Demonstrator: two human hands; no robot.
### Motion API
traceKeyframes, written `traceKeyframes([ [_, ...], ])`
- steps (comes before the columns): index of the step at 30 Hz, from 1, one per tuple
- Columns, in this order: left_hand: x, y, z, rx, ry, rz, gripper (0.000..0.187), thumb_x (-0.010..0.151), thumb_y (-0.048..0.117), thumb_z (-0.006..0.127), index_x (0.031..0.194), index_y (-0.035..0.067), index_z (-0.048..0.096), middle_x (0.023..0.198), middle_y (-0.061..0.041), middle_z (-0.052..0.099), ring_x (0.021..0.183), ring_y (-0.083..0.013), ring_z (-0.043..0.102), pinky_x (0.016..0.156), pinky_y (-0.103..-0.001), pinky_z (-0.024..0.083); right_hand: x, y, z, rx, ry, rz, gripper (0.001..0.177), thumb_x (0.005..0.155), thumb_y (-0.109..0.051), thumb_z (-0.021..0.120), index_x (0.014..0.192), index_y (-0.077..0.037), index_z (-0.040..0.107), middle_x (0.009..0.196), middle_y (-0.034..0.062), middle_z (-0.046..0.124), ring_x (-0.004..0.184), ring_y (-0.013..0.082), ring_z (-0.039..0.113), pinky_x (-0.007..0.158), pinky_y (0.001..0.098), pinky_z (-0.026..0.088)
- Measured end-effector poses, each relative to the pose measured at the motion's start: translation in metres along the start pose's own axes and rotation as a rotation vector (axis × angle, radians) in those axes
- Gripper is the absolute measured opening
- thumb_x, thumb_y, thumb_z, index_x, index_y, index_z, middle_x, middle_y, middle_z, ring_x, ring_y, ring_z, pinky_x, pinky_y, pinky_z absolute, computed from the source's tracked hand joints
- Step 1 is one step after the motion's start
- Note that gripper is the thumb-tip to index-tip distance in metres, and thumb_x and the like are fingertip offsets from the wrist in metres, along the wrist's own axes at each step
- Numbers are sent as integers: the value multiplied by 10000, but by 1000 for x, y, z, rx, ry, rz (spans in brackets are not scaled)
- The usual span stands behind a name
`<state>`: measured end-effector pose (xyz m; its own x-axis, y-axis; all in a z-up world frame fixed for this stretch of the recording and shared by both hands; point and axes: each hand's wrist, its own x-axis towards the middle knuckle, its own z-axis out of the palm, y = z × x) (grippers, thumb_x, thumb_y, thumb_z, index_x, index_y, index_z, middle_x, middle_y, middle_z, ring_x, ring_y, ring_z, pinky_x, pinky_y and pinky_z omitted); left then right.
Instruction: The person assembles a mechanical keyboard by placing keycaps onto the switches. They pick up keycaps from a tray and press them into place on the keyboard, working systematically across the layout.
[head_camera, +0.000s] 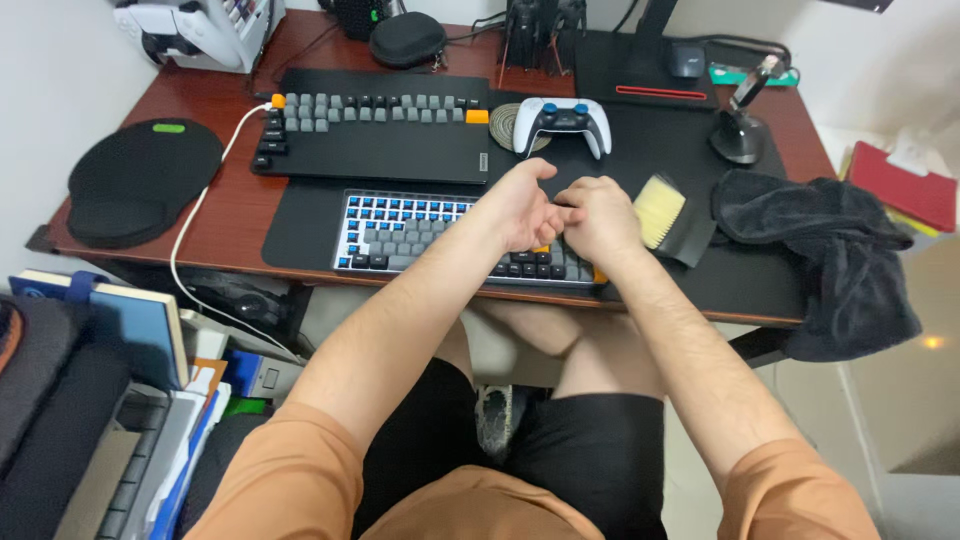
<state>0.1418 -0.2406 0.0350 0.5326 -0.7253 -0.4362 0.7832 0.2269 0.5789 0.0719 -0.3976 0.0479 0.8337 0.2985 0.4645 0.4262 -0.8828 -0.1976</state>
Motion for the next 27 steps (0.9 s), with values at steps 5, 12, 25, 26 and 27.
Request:
traceKeyframes([
  [5, 7, 0, -4, -60, 44, 37, 733, 988, 590, 341, 1308, -67, 400, 776, -180, 679, 475, -131, 464, 398, -209, 349, 6, 4, 5, -48, -12, -64, 188, 762, -63, 722, 934, -105, 784, 999, 79, 724, 979, 331, 653, 883, 434, 535],
  [12, 15, -1, -15, -187, 44, 32, 943, 964, 733, 227, 1248, -148, 411, 685, -159, 613, 435, -124, 422, 354, -197, 326, 4, 9, 10, 9, 50, -142, 135, 822, -56, 703, 945, -65, 756, 1020, 103, 710, 997, 346, 664, 873, 448, 545],
  [25, -157, 15, -6, 13, 36, 514, 686, 1017, 499, 339, 1397, -32, 551, 682, -12, 538, 475, -92, 381, 403, -260, 305, 20, 4, -5, 107, -117, 50, 86, 804, -130, 801, 870, -75, 794, 940, 118, 734, 881, 339, 697, 821, 433, 553],
  [26, -185, 8, -8, 24, 58, 566, 654, 1033, 479, 359, 1364, -40, 582, 681, 6, 515, 484, -84, 384, 406, -253, 299, 20, 3, -8, 106, -122, 69, 87, 805, -122, 800, 883, -83, 804, 937, 119, 740, 872, 336, 701, 815, 429, 556],
  [27, -208, 2, -9, 3, 52, 585, 620, 1040, 476, 369, 1323, -31, 585, 694, -2, 528, 496, -86, 394, 412, -248, 303, 22, 2, -9, 104, -127, 87, 94, 805, -113, 799, 895, -91, 814, 933, 120, 745, 863, 333, 705, 809, 424, 558],
])
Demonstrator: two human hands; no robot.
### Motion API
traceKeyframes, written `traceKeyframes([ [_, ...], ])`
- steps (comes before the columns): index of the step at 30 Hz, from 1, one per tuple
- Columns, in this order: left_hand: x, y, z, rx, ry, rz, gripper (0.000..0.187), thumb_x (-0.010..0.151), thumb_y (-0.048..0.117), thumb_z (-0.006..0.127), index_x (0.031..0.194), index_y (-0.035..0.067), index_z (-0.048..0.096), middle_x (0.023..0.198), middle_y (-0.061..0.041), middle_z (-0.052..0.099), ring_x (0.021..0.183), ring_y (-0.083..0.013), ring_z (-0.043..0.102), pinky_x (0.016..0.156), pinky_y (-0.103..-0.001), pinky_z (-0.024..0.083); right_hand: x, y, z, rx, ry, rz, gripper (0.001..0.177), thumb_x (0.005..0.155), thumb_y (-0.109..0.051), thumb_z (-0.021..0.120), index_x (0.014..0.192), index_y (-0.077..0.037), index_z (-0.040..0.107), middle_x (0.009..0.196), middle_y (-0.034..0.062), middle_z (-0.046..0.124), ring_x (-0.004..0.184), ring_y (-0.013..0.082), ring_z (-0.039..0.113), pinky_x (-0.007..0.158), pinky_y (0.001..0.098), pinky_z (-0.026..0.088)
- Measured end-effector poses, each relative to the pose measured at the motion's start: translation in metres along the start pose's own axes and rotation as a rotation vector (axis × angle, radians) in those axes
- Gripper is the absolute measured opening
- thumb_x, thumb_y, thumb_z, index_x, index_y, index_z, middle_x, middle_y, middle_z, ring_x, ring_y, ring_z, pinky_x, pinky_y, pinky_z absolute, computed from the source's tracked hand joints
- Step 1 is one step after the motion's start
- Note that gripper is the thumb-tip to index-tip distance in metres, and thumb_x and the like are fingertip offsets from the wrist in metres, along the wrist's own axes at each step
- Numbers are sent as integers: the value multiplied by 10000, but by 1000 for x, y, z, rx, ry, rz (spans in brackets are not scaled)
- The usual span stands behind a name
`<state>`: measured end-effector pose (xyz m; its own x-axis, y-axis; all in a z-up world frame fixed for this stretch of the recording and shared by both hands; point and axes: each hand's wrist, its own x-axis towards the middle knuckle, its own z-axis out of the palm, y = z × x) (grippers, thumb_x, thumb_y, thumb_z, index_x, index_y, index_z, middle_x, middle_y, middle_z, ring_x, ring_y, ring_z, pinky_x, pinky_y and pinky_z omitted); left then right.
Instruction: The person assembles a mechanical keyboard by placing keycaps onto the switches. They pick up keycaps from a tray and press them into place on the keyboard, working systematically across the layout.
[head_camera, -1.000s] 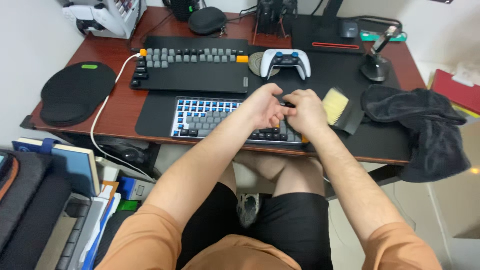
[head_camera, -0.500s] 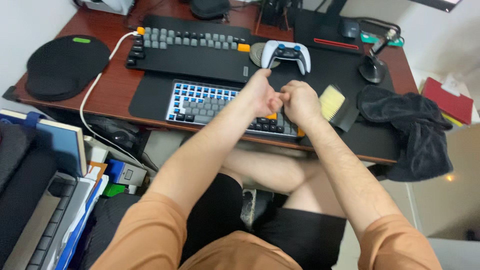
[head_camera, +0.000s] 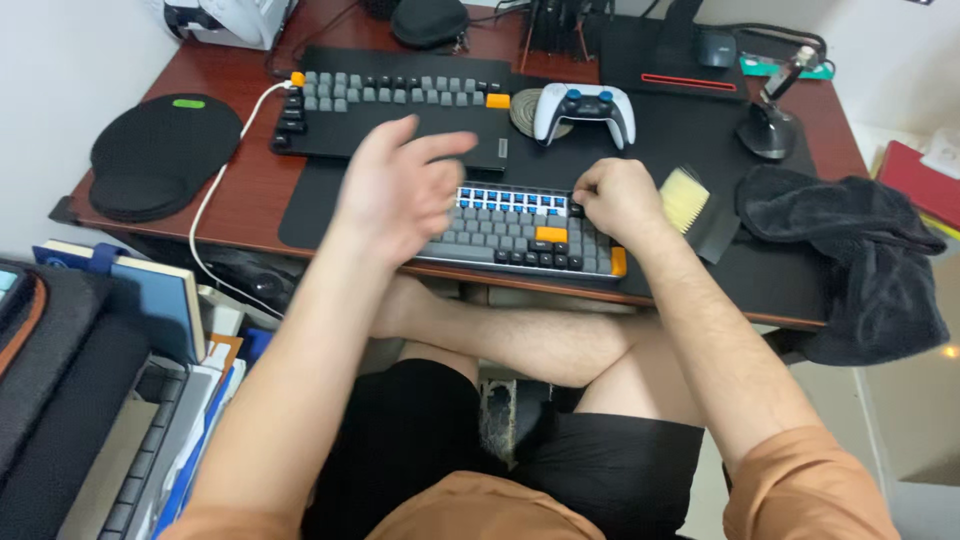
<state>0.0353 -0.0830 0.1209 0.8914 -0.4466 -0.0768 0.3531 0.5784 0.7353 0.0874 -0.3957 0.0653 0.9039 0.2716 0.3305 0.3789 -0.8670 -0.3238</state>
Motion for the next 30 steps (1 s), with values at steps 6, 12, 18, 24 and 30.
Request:
traceKeyframes([
  [6, -52, 20, -11, -43, 26, 54, 531, 1064, 449, 374, 1215, -10, 594, 728, -49, 588, 530, -108, 443, 470, -257, 357, 25, -3, -11, 50, -251, 249, 122, 778, -168, 841, 871, -95, 812, 805, 122, 758, 756, 251, 732, 774, 364, 574],
  [12, -34, 14, -49, 201, 254, 216, 418, 1075, 352, 413, 1157, -1, 622, 703, -41, 597, 513, -95, 421, 467, -255, 359, 31, 0, -3, -6, -282, 254, 133, 791, -159, 825, 892, -76, 801, 808, 123, 754, 753, 269, 739, 753, 376, 577],
  [18, -19, 5, -80, 1375, 525, 598, 186, 918, 96, 584, 946, 26, 755, 827, -129, 678, 752, -280, 618, 666, -391, 493, 24, -46, -20, -21, -32, 175, 249, 810, -195, 838, 993, -40, 768, 974, 171, 739, 891, 340, 708, 807, 430, 553],
  [24, -8, -28, -77, 1757, 433, 681, 192, 845, 79, 581, 864, 14, 760, 879, -180, 693, 881, -381, 661, 819, -511, 518, 20, -140, 45, 142, 59, -290, 254, 785, -178, 817, 983, -33, 752, 1021, 140, 710, 992, 362, 640, 886, 475, 510],
  [30, 1, -37, -75, 1794, 393, 538, 202, 847, 116, 577, 780, -1, 728, 850, -200, 687, 876, -385, 660, 828, -520, 518, 27, -163, 72, 176, 15, -298, 175, 767, -126, 773, 917, -37, 762, 929, 116, 673, 925, 345, 608, 820, 460, 505],
])
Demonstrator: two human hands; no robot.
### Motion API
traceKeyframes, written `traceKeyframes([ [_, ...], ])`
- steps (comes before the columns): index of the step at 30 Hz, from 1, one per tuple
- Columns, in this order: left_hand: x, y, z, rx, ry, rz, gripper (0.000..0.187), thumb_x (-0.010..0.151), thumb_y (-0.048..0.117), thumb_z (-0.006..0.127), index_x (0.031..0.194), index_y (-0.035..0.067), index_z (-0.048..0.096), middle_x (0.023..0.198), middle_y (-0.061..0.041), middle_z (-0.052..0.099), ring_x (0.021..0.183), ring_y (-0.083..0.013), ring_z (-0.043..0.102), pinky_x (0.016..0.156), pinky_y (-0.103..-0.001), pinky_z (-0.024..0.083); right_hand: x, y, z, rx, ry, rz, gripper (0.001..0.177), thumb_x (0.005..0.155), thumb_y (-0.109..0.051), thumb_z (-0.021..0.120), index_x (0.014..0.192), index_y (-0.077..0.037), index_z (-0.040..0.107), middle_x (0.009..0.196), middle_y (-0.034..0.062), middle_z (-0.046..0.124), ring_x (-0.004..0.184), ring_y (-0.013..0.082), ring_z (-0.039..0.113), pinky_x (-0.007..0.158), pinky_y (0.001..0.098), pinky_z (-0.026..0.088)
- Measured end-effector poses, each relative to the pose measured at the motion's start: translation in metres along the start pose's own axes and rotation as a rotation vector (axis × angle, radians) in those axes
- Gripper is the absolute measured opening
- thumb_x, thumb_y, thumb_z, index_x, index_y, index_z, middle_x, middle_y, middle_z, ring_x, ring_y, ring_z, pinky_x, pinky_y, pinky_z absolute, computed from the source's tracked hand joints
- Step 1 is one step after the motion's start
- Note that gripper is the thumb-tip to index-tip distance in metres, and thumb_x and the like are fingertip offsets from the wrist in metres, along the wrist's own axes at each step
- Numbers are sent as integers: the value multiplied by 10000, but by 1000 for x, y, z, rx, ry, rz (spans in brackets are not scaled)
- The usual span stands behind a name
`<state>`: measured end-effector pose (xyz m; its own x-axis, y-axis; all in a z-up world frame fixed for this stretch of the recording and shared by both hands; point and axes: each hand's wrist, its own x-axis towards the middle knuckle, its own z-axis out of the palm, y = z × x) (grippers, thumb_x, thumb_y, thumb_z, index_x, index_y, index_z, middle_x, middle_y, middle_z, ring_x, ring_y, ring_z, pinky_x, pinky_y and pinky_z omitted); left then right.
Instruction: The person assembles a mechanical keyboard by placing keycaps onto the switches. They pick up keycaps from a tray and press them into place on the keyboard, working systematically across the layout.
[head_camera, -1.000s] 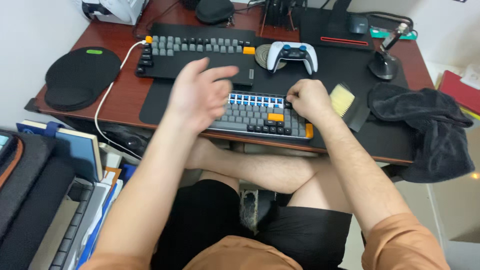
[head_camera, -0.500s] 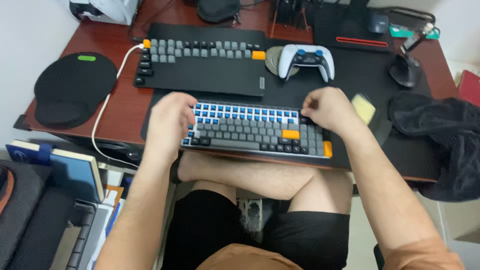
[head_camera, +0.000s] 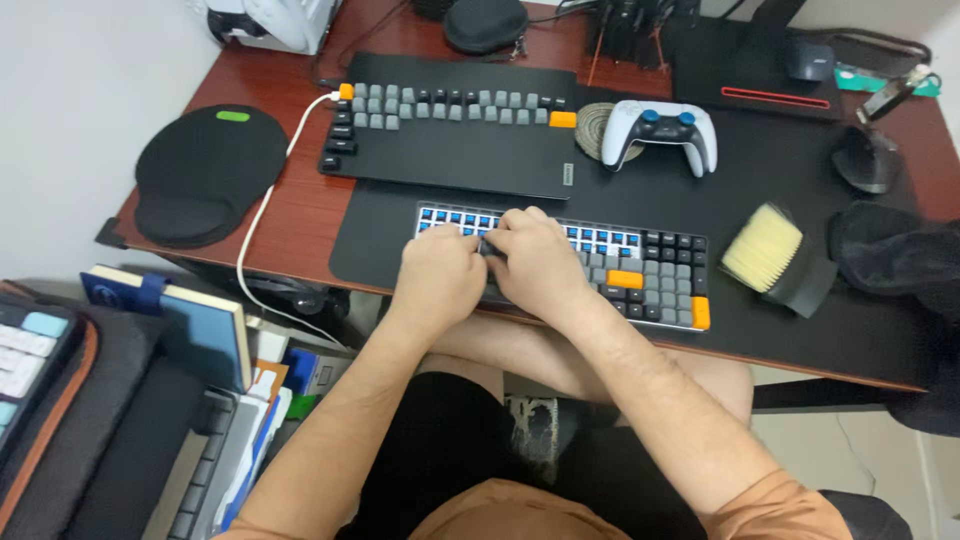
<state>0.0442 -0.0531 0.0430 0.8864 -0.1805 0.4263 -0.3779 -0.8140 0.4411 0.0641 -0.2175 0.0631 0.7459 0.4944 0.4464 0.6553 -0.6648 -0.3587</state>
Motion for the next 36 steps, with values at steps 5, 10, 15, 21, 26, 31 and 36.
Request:
traceKeyframes([
  [5, 9, -14, 12, -194, -121, -85, 230, 852, 155, 574, 822, -5, 736, 839, -236, 682, 837, -424, 663, 785, -541, 516, 2, 2, 10, -2, 18, 76, 92, 788, -116, 754, 838, -40, 766, 880, 126, 663, 901, 349, 598, 813, 455, 511],
  [10, 32, -52, 23, -21, -278, 263, 243, 833, 203, 584, 789, -2, 706, 812, -230, 675, 773, -395, 653, 684, -496, 507, 6, 5, 16, -22, 16, 92, 75, 769, -99, 744, 816, -42, 760, 865, 120, 664, 892, 345, 598, 811, 461, 504],
  [15, 44, -46, 4, -820, -585, -714, 320, 905, 250, 516, 747, 1, 641, 646, -93, 589, 510, -167, 426, 465, -347, 311, 9, 6, 24, -69, -33, 68, 66, 767, -48, 705, 828, -25, 710, 935, 117, 633, 961, 337, 572, 858, 446, 468],
  [21, 49, -37, -8, -889, -629, -751, 343, 896, 269, 436, 873, 31, 682, 603, -59, 588, 465, -135, 380, 441, -319, 313, 8, 8, 28, -175, -130, -18, 236, 727, 19, 638, 961, -8, 645, 1013, 143, 581, 994, 332, 540, 881, 419, 448],
  [26, 46, -37, -1, -881, -537, -647, 382, 895, 276, 468, 891, -15, 715, 603, -95, 594, 490, -154, 450, 458, -318, 354, 7, 8, 25, -189, -118, -51, 196, 793, 0, 622, 988, -19, 602, 1006, 147, 559, 988, 339, 537, 866, 428, 441],
  [31, 44, -37, -11, -519, -329, -489, 293, 907, 311, 582, 912, 48, 713, 664, -37, 676, 580, -103, 615, 548, -259, 476, 15, 3, 9, -119, -9, -81, 128, 887, -54, 621, 1001, -13, 580, 1015, 156, 554, 990, 351, 532, 852, 448, 425],
  [36, 47, -53, 3, -940, -293, -489, 292, 950, 257, 611, 822, 20, 725, 716, -19, 672, 612, -97, 550, 552, -276, 445, 39, 1, 5, -22, 6, -66, 100, 895, -63, 664, 984, -38, 626, 992, 143, 605, 975, 359, 577, 847, 470, 447],
])
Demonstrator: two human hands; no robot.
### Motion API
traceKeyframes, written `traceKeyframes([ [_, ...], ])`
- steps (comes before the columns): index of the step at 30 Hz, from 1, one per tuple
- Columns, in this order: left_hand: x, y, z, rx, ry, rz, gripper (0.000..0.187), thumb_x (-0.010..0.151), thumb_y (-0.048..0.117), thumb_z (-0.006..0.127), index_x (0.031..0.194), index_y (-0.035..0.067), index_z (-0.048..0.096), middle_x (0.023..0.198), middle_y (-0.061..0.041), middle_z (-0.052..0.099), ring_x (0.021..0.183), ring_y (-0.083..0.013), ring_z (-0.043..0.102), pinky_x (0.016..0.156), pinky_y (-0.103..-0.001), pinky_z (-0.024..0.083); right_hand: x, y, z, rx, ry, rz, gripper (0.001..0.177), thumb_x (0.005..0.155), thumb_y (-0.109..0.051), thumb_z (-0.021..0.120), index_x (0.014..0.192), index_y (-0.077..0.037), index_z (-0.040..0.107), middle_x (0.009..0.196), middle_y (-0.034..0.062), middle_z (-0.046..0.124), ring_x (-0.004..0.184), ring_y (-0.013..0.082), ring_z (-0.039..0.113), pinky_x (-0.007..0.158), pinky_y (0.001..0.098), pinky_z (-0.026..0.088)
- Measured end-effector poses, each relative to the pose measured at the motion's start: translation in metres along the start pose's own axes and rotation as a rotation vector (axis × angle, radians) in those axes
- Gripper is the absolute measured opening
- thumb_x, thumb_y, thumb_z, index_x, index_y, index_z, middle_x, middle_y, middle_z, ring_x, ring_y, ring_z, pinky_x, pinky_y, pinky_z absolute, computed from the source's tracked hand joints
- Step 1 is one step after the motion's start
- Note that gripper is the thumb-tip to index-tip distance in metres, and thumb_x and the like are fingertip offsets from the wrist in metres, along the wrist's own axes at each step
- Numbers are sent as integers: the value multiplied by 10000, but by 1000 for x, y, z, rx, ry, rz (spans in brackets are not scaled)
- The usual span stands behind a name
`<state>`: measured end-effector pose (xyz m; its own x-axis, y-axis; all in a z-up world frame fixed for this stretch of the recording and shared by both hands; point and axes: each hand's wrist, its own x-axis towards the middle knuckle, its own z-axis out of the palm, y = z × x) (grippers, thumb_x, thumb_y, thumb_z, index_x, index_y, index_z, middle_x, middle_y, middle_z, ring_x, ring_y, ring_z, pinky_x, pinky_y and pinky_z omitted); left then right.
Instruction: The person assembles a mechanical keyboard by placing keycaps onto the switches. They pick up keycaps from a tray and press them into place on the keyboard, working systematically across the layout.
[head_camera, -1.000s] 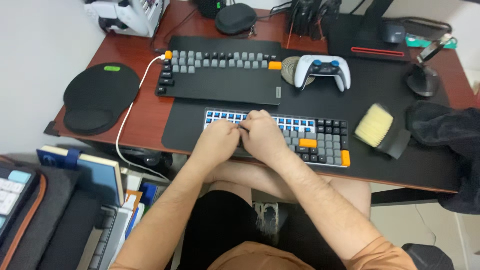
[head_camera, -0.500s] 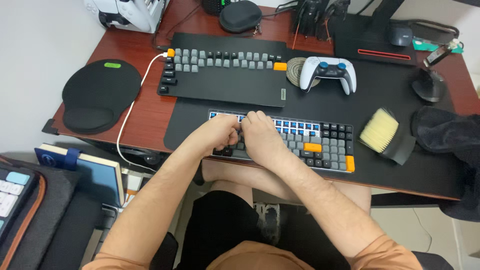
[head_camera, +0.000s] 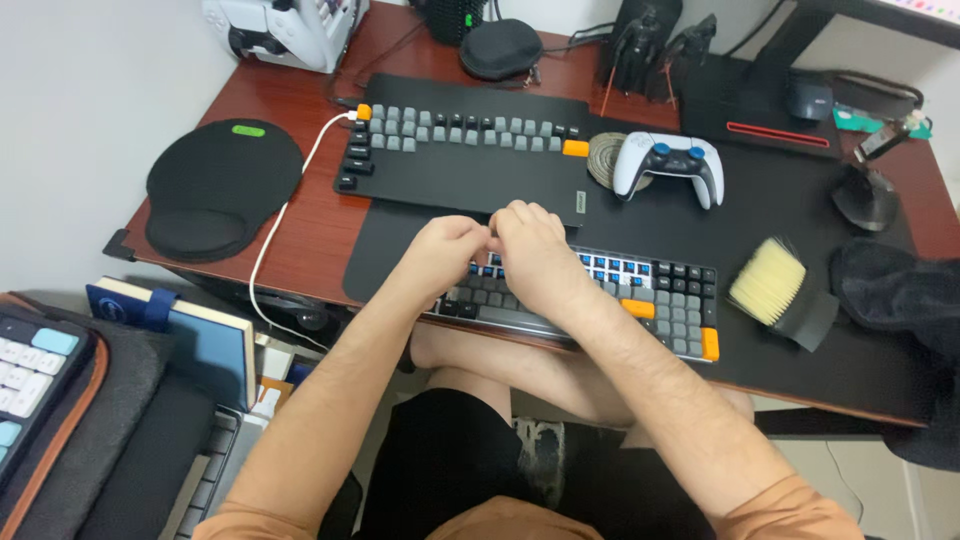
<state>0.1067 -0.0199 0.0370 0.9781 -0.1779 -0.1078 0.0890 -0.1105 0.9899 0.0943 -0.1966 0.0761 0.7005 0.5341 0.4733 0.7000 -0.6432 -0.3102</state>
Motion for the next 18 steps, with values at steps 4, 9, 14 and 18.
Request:
traceKeyframes([
  [4, 17, -15, -17, -49, 83, 94, 290, 955, 241, 610, 811, 9, 709, 714, -25, 658, 632, -94, 555, 570, -282, 452, 28, 4, 5, 286, -23, 204, 127, 851, -103, 724, 931, -29, 658, 888, 144, 639, 843, 333, 651, 754, 433, 532],
  [9, 50, -12, -52, 272, 298, 113, 368, 1003, 288, 570, 830, -3, 716, 736, -121, 711, 689, -203, 670, 664, -354, 518, 79, 30, 40, 235, 64, 46, 118, 855, -83, 746, 913, -14, 670, 913, 176, 652, 858, 364, 655, 756, 440, 533],
  [14, 70, -25, -78, 537, 633, 409, 278, 986, 213, 550, 1006, -4, 722, 949, -236, 732, 930, -405, 708, 821, -471, 553, 136, 61, 90, 169, 10, 69, 146, 873, -111, 740, 958, -10, 678, 985, 194, 669, 919, 384, 662, 816, 454, 536],
  [18, 62, -27, -76, 649, 562, 362, 342, 890, 152, 546, 1130, -36, 703, 1018, -263, 722, 971, -415, 695, 869, -483, 537, 154, 73, 114, 98, -67, 125, 155, 872, -130, 734, 966, -13, 695, 1017, 197, 681, 963, 400, 663, 866, 467, 536],
])
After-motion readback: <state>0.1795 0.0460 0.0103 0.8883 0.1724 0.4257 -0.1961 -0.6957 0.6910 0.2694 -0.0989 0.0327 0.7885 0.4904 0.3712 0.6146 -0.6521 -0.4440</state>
